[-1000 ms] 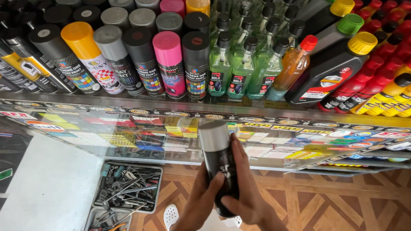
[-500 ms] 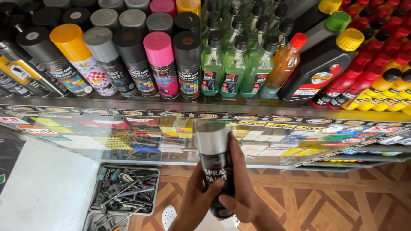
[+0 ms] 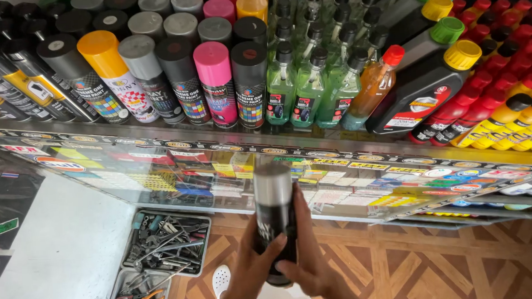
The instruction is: Cleaning and organizing various spray paint cans by wiping them with a cloth and shaking them.
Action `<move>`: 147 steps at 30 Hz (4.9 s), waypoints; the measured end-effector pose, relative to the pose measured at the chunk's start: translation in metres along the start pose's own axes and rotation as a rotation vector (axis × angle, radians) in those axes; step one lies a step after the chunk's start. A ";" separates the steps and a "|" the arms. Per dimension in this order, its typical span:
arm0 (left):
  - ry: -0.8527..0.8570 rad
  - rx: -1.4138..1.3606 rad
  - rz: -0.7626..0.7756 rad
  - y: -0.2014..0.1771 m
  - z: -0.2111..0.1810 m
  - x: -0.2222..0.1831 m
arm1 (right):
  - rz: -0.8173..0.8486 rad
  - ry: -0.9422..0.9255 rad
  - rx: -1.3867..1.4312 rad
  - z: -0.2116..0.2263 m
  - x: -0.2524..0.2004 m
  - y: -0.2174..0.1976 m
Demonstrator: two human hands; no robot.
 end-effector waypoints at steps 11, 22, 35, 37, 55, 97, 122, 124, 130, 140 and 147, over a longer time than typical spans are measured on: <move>-0.067 -0.059 -0.198 -0.039 0.024 -0.001 | 0.026 0.173 -0.283 -0.105 -0.100 0.061; -0.053 -0.006 -0.042 -0.009 -0.003 0.014 | 0.076 0.069 -0.067 -0.019 -0.020 0.016; -0.193 -0.091 0.033 0.012 0.007 0.003 | 0.012 0.038 0.045 0.001 0.017 -0.005; -0.074 -0.081 0.007 -0.003 0.007 0.011 | 0.070 0.063 0.015 -0.007 -0.002 0.017; -0.166 -0.214 -0.243 -0.039 0.010 0.008 | 0.142 0.222 0.124 -0.033 -0.018 0.042; 0.031 0.404 0.230 -0.016 -0.002 0.020 | -0.087 0.350 0.588 -0.052 -0.006 -0.014; -0.024 0.986 0.043 -0.037 -0.024 0.003 | 0.290 0.172 -0.643 -0.003 0.056 0.001; -0.126 0.991 0.052 -0.045 -0.013 0.001 | 0.337 0.338 -0.416 -0.035 0.056 -0.009; -0.153 0.824 0.019 -0.061 0.009 -0.003 | 0.265 0.531 0.517 -0.100 0.022 0.011; -0.033 0.766 0.046 -0.025 -0.019 0.012 | -0.206 0.099 -0.225 -0.037 0.018 -0.026; -0.129 0.401 0.232 -0.018 0.004 0.022 | -0.140 -0.117 0.406 -0.071 0.012 -0.044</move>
Point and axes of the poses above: each hand's wrist, its own x-axis towards the middle knuckle, its own y-axis out of the palm, z = x × y, the point moved 10 cm from there along x, towards the middle knuckle, and after that the axes turned 9 degrees about z, right-handed, at the moved point
